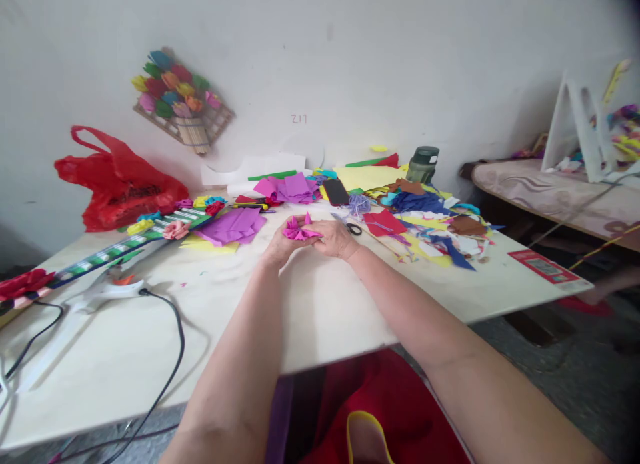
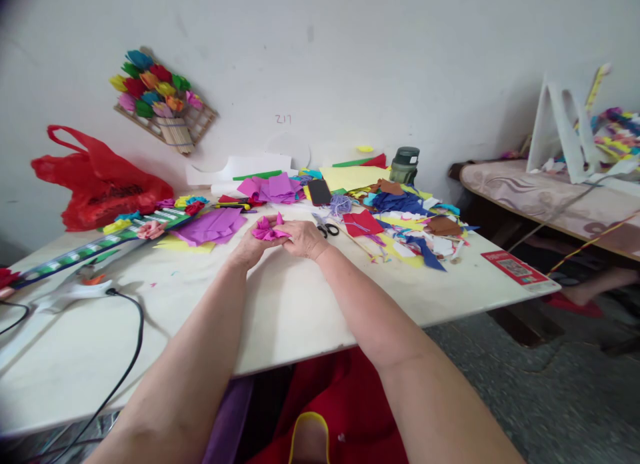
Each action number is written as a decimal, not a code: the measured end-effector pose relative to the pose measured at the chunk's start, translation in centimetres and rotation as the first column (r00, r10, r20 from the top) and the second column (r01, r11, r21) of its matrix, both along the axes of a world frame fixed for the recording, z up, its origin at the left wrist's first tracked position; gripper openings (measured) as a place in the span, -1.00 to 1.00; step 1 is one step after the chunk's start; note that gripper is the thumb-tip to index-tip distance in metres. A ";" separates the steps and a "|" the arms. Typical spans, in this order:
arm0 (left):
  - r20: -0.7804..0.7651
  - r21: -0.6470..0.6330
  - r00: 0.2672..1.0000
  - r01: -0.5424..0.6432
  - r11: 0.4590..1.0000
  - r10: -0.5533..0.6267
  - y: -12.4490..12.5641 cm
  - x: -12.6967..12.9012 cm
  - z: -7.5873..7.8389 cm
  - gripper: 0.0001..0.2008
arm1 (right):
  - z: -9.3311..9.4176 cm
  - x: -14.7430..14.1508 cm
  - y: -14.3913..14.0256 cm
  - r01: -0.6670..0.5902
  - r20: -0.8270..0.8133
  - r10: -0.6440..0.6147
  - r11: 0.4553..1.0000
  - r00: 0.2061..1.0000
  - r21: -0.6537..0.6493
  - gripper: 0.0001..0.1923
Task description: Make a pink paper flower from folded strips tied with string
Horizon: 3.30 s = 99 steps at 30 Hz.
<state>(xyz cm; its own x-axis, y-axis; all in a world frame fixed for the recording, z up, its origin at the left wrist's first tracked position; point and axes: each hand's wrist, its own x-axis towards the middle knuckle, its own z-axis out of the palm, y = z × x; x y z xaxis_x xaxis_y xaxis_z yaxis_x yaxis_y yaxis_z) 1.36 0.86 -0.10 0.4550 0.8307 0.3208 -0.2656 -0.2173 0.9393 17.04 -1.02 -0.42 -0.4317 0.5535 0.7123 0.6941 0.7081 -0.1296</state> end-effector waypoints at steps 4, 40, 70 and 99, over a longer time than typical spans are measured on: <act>-0.016 0.016 1.000 0.004 1.000 -0.003 -0.1 -0.1 0.1 -0.43 | -0.2 0.0 0.2 0.001 -0.001 -0.001 1.000 1.000 0.005 -0.64; -0.066 -0.244 0.995 -0.090 0.966 0.076 -0.1 -0.5 0.4 -0.59 | 0.8 1.5 0.4 -0.479 -0.667 -0.178 0.566 0.723 -0.671 -0.66; -0.070 -0.265 0.974 -0.226 0.938 0.215 0.2 -0.4 -0.1 -0.68 | 1.0 1.5 0.4 -0.275 -0.638 -0.309 0.710 0.705 -0.648 -0.77; -0.078 -0.289 0.974 -0.224 0.931 0.211 0.3 -0.2 -0.2 -0.70 | 0.2 1.9 1.5 -0.291 -0.729 -0.284 0.781 0.622 -0.553 -0.83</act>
<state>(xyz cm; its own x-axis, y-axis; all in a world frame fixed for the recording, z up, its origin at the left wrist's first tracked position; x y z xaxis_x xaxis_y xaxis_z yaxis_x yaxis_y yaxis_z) 1.14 1.18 -0.31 0.2605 0.9650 0.0306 -0.1995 0.0228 0.9796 18.91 0.51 -0.21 0.0876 0.9511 0.2963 0.1315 0.2838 -0.9498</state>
